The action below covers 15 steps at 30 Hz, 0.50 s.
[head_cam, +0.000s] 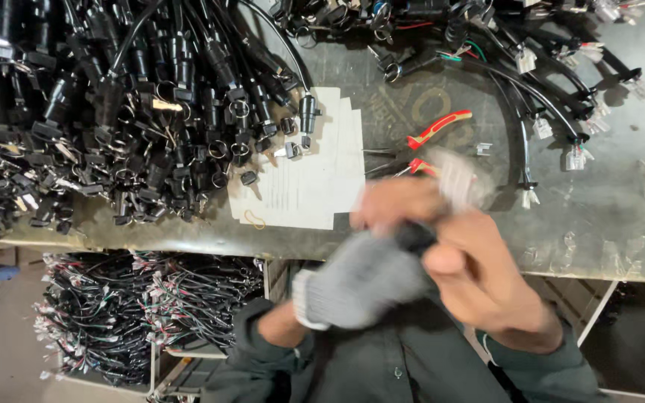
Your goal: The person works at a workbench covered with black cable assemblies. They pick up a cable, fit a black connector housing onto its end, and use red-handled pliers to crimp and secure the connector, working on one cable at a time and setting finished pieces aside.
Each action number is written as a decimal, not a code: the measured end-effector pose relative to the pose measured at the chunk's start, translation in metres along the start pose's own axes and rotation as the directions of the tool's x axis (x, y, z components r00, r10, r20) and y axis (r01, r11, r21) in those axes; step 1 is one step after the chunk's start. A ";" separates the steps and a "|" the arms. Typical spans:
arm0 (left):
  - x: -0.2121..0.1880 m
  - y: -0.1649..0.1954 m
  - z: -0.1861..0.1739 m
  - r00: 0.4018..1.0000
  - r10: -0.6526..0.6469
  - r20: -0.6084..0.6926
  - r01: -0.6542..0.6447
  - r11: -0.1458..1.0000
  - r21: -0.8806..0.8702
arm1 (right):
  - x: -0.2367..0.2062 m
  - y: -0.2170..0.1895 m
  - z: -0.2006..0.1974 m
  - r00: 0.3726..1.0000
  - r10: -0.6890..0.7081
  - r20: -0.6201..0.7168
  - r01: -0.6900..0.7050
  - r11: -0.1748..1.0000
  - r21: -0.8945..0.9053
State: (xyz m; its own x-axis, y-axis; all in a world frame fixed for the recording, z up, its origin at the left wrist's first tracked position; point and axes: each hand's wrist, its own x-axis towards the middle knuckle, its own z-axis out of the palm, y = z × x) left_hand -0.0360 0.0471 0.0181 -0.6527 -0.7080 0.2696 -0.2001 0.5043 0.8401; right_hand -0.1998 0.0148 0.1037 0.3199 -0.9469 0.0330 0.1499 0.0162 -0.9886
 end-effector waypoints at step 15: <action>-0.003 -0.027 -0.011 0.883 -0.453 -0.124 0.358 0.819 -0.449 | -0.021 0.061 -0.086 0.932 -0.158 -0.327 0.310 0.815 0.490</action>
State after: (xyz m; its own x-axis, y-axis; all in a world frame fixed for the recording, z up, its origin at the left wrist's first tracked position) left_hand -0.0205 0.0306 -0.0007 -0.3953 -0.9146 -0.0847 -0.0689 -0.0624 0.9957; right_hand -0.2777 0.0083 0.0300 -0.0317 -0.9898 0.1387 0.6796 -0.1231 -0.7232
